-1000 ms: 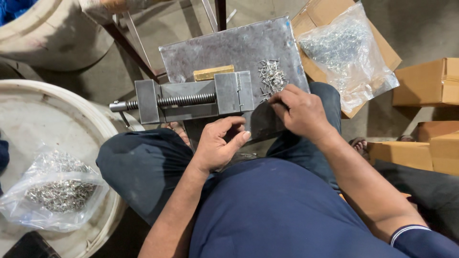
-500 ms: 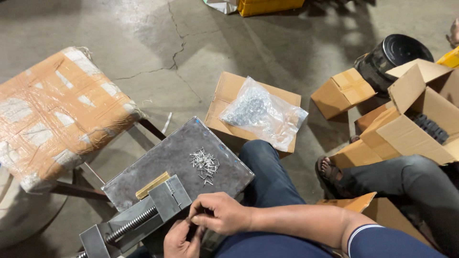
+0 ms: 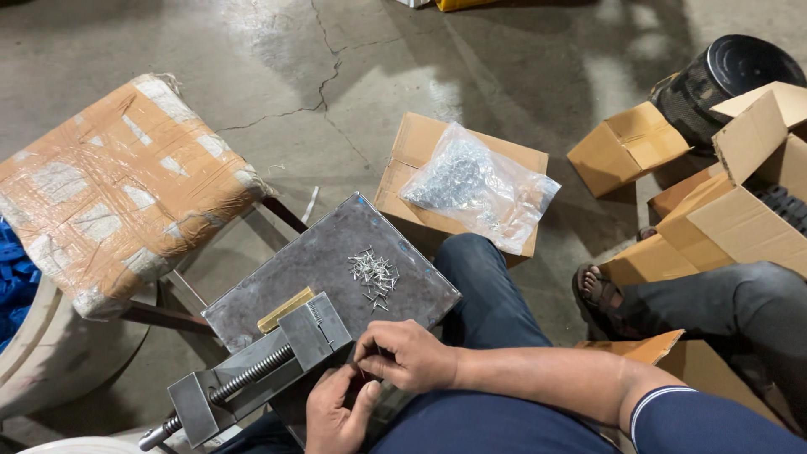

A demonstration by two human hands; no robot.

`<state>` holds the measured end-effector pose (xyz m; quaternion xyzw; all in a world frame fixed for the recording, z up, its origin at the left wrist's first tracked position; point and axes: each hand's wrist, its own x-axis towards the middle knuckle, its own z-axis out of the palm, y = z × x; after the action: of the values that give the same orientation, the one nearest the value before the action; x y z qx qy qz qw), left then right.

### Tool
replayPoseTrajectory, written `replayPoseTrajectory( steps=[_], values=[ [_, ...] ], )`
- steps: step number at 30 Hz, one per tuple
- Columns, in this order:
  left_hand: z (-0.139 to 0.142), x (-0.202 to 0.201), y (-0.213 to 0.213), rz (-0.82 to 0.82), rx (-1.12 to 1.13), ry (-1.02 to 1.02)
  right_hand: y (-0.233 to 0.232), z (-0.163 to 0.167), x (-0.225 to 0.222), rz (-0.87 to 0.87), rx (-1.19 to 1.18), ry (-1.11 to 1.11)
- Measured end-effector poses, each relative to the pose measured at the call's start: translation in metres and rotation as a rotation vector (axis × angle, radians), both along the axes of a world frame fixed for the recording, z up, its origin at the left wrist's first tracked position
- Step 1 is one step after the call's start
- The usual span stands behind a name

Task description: The person sits cross-legged and uses a bench vise to bend small metal pins. They pick up pins from a pile, insert them into the vise jaws, and tighten the screw to bend the metal before removing them.

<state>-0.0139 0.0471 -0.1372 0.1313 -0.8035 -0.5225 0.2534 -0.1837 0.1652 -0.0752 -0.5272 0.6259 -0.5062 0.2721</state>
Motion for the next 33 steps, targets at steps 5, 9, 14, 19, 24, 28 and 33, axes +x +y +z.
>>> replayPoseTrajectory(
  steps=[5, 9, 14, 19, 24, 28, 33],
  values=[
    [-0.003, 0.001, 0.002, 0.057, 0.051, -0.09, 0.0, 0.002, 0.001, 0.029, -0.017, 0.092],
    [-0.01, 0.001, 0.002, 0.087, -0.002, -0.023, 0.0, -0.003, -0.001, 0.024, -0.006, 0.043],
    [-0.003, 0.001, 0.0, 0.055, 0.095, -0.103, 0.002, -0.005, -0.006, 0.116, -0.018, -0.164],
    [0.011, -0.001, -0.006, -0.028, 0.08, -0.129, 0.001, -0.005, -0.014, 0.141, 0.013, -0.045],
    [0.003, -0.001, -0.004, -0.026, -0.046, -0.078, -0.001, -0.009, -0.018, 0.13, 0.081, 0.165],
    [0.004, 0.007, -0.001, 0.043, 0.055, -0.009, -0.006, 0.005, -0.012, 0.058, -0.005, 0.2],
    [0.023, 0.011, 0.001, 0.045, 0.177, -0.03, -0.03, 0.032, -0.013, -0.03, -0.026, 0.389]
  ],
)
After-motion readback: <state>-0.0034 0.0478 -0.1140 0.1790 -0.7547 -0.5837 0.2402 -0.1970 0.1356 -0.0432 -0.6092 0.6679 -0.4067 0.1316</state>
